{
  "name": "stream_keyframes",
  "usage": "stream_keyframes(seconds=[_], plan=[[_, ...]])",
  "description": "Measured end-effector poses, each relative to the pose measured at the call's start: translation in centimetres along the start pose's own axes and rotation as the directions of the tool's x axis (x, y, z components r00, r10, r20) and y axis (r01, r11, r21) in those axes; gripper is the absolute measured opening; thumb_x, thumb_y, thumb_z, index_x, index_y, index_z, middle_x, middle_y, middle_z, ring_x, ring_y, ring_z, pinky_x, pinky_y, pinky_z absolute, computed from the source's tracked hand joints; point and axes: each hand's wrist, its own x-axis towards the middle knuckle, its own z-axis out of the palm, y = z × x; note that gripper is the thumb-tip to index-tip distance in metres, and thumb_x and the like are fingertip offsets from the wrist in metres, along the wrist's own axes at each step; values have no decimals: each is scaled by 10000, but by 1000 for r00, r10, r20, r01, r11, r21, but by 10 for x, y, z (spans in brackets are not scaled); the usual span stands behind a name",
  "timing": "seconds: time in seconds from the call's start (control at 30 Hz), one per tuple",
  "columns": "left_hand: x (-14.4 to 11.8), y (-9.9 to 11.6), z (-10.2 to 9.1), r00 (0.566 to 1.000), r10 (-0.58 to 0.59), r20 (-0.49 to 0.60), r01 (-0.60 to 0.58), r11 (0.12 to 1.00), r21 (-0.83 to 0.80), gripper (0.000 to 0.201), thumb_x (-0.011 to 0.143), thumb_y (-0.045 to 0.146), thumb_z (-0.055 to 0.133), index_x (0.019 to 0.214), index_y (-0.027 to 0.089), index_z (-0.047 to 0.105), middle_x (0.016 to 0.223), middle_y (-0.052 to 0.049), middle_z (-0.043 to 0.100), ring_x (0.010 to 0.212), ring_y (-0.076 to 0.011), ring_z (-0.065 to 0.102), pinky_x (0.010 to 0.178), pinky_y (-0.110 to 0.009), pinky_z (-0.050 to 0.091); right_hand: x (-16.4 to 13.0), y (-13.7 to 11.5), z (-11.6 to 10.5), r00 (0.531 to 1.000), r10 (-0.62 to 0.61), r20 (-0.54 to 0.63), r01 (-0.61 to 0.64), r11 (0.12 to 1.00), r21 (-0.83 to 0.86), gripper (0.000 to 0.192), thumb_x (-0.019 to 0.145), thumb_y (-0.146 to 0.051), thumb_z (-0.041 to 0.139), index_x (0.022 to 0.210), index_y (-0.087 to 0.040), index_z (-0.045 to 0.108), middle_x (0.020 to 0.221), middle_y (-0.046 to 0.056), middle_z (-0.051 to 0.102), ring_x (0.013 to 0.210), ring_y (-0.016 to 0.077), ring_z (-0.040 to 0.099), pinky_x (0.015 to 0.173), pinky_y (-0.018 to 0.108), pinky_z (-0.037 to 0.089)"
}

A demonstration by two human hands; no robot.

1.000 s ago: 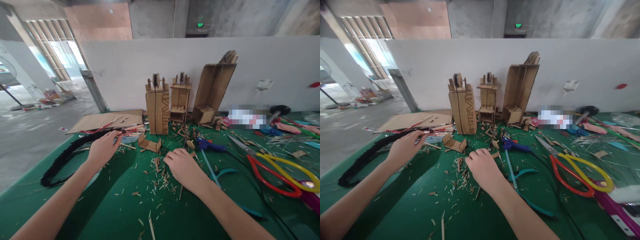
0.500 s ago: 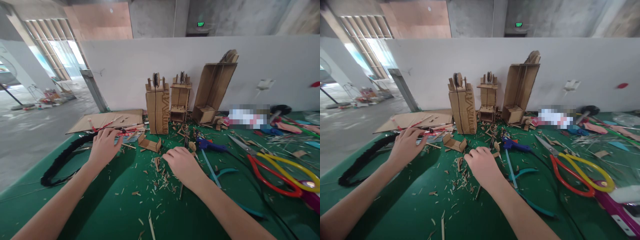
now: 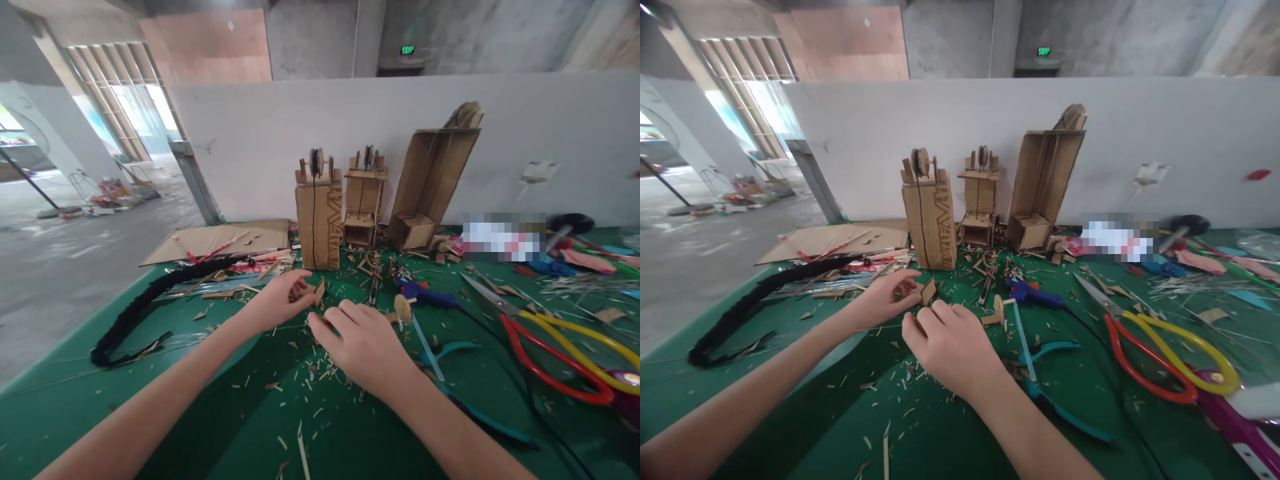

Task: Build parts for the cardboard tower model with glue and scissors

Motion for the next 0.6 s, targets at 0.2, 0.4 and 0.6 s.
stream_keyframes(seconds=[0.2,0.4,0.6], plan=[[2,15,12,997,-63,-48,69,989,134,190,832,315,501,956,213,603,849,-45,669,735,-194,615,642,-306,462,7,2,-20,961,235,-144,-198,952,233,304,896,-94,421,1175,-85,540,667,30,644,539,146,569,426,284,400],[-10,14,5,995,-20,-102,31,994,103,226,833,207,466,1022,194,589,913,-51,649,703,-161,587,657,-297,471,20,24,-55,643,765,45,-437,318,841,354,914,-245,462,1267,-228,440,716,-19,656,450,98,586,373,212,466],[-20,12,-8,982,151,111,-145,987,-61,309,799,62,414,959,217,629,961,-38,651,867,-148,622,735,-271,501,11,26,-33,506,800,321,-451,-72,890,306,892,-326,506,1189,-255,489,718,-10,640,286,54,468,237,186,328]])
